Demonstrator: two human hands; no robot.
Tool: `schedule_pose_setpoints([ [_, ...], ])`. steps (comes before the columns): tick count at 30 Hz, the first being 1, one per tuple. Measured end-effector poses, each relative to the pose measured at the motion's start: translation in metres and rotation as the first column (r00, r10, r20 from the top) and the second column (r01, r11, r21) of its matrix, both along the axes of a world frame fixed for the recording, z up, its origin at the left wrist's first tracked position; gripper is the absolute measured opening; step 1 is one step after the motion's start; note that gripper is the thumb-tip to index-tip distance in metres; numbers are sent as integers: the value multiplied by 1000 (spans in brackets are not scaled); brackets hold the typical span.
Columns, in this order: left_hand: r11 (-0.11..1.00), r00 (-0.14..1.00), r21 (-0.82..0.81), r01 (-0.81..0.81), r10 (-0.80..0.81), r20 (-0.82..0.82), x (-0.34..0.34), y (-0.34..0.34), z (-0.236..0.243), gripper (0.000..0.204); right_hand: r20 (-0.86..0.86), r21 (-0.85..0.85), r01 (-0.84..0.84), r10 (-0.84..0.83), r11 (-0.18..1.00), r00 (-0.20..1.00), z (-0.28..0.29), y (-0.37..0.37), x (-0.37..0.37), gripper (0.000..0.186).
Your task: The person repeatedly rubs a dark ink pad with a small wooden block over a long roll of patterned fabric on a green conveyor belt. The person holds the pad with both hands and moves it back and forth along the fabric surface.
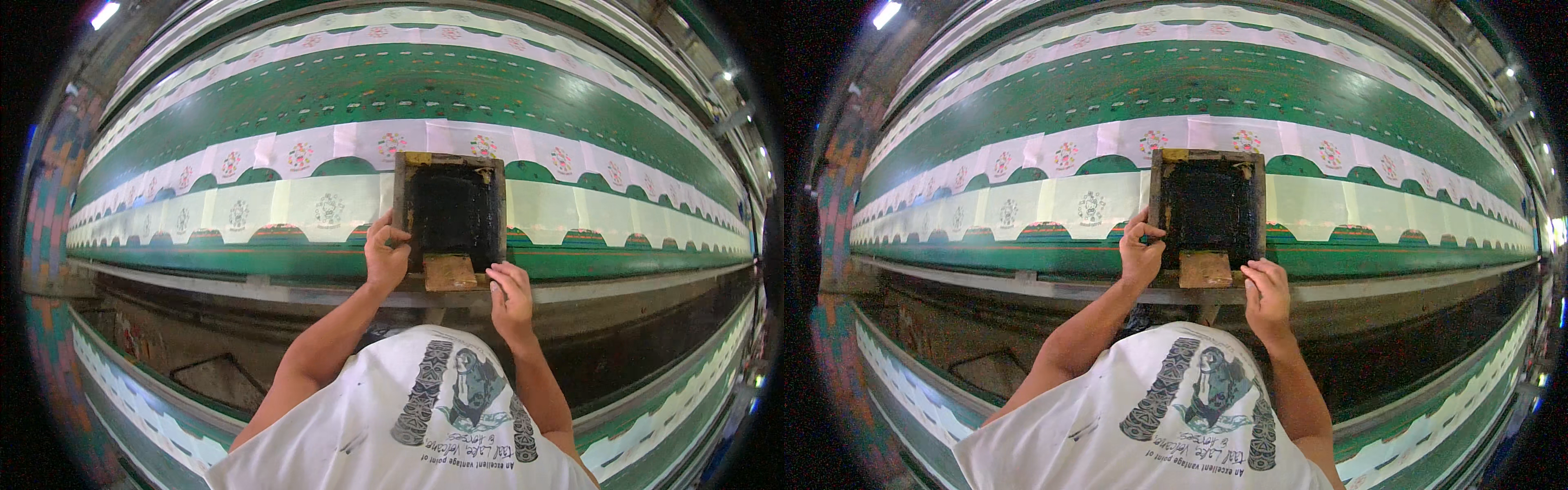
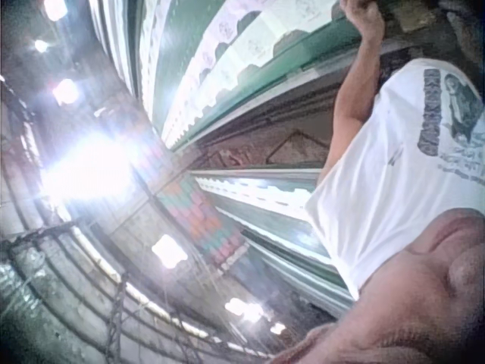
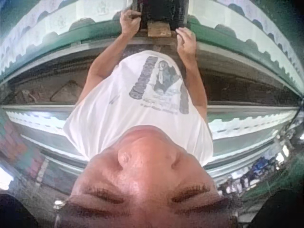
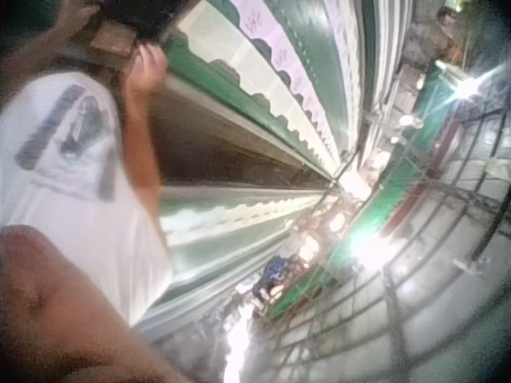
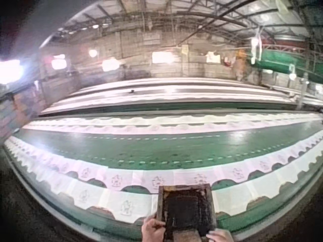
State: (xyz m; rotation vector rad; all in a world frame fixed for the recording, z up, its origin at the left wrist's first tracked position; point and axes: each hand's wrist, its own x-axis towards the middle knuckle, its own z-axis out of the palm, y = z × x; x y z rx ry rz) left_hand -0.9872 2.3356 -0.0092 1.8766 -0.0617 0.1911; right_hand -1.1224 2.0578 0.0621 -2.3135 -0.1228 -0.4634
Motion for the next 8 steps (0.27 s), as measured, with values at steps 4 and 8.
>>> schedule_pose_setpoints([
  [4, 999, 999, 43, -6, 7, -32, 3, -6, 0, 17, 40, -75, -176, 179, 982, 983, 17, 8, 8, 28],
  [8, 996, 991, -80, 32, -42, -126, 6, -6, 6, 14, -97, -217, -358, 345, 908, 934, 29, 23, 24, 35],
])
